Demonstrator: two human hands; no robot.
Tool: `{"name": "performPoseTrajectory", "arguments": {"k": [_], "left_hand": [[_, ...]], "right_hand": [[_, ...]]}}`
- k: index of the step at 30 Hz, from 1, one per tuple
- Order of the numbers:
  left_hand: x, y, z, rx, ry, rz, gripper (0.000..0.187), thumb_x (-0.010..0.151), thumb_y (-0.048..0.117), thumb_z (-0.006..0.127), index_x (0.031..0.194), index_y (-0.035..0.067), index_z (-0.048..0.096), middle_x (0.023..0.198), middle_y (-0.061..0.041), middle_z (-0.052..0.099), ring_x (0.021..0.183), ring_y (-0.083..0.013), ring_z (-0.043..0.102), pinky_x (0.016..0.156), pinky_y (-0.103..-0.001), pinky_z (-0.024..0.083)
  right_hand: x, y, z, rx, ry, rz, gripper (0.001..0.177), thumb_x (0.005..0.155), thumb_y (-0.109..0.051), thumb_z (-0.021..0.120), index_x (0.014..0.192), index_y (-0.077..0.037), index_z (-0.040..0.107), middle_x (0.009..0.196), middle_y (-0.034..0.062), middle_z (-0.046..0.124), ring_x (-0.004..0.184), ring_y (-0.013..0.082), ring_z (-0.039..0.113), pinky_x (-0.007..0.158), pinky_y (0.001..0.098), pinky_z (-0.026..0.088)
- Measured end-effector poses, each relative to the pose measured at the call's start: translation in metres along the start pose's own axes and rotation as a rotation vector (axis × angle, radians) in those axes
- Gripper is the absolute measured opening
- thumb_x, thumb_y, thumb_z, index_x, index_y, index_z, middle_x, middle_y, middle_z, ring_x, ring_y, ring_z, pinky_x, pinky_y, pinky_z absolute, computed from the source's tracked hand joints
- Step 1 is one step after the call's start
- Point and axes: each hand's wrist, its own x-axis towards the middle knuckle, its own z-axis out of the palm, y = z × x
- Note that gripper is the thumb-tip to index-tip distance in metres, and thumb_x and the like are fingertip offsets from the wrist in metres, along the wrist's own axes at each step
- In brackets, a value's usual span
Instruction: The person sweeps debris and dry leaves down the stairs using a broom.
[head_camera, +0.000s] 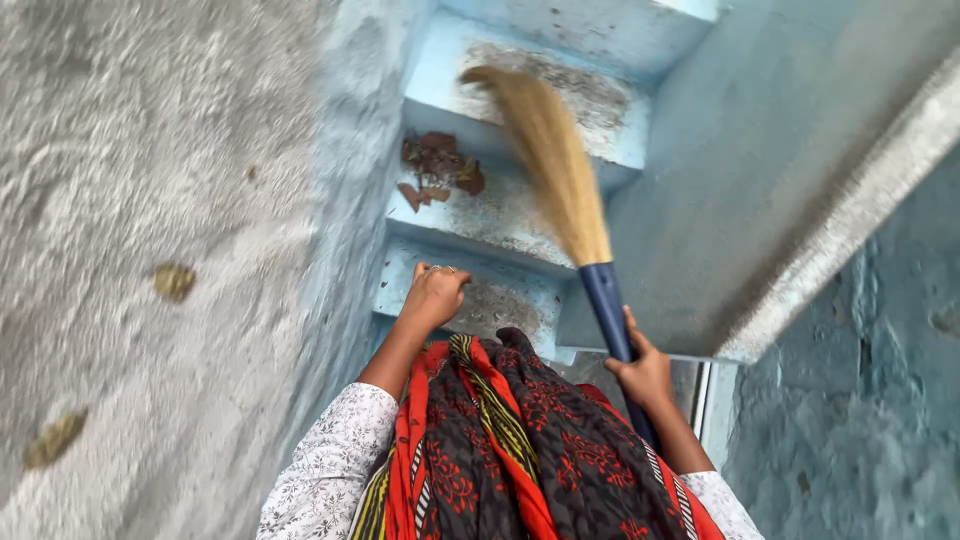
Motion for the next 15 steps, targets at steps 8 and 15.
{"name": "performPoseTrajectory", "arguments": {"k": [8, 15], "left_hand": [[0.012, -0.015, -0.013, 0.004, -0.03, 0.114, 0.025, 0.085, 0.008, 0.06, 0.103, 0.012, 0.077, 0.099, -0.012, 0.076, 0.096, -0.0289, 0.07, 0.1, -0.052, 0.038], [0.01, -0.034, -0.018, 0.033, -0.059, 0.13, 0.025, 0.088, 0.01, 0.058, 0.103, 0.014, 0.078, 0.097, -0.012, 0.076, 0.096, -0.0295, 0.07, 0.101, -0.053, 0.038]], "right_hand": [[0.073, 0.027, 0.02, -0.637, 0.29, 0.162, 0.096, 0.088, -0.014, 0.067, 0.17, -0.029, 0.018, 0.1, 0.0246, 0.068, 0.079, 0.0415, 0.073, 0.071, 0.0513, 0.06], [0.068, 0.01, 0.051, -0.603, 0.179, 0.212, 0.097, 0.084, -0.016, 0.066, 0.166, -0.028, 0.016, 0.1, 0.0278, 0.067, 0.084, 0.0423, 0.072, 0.074, 0.0508, 0.059]]}}
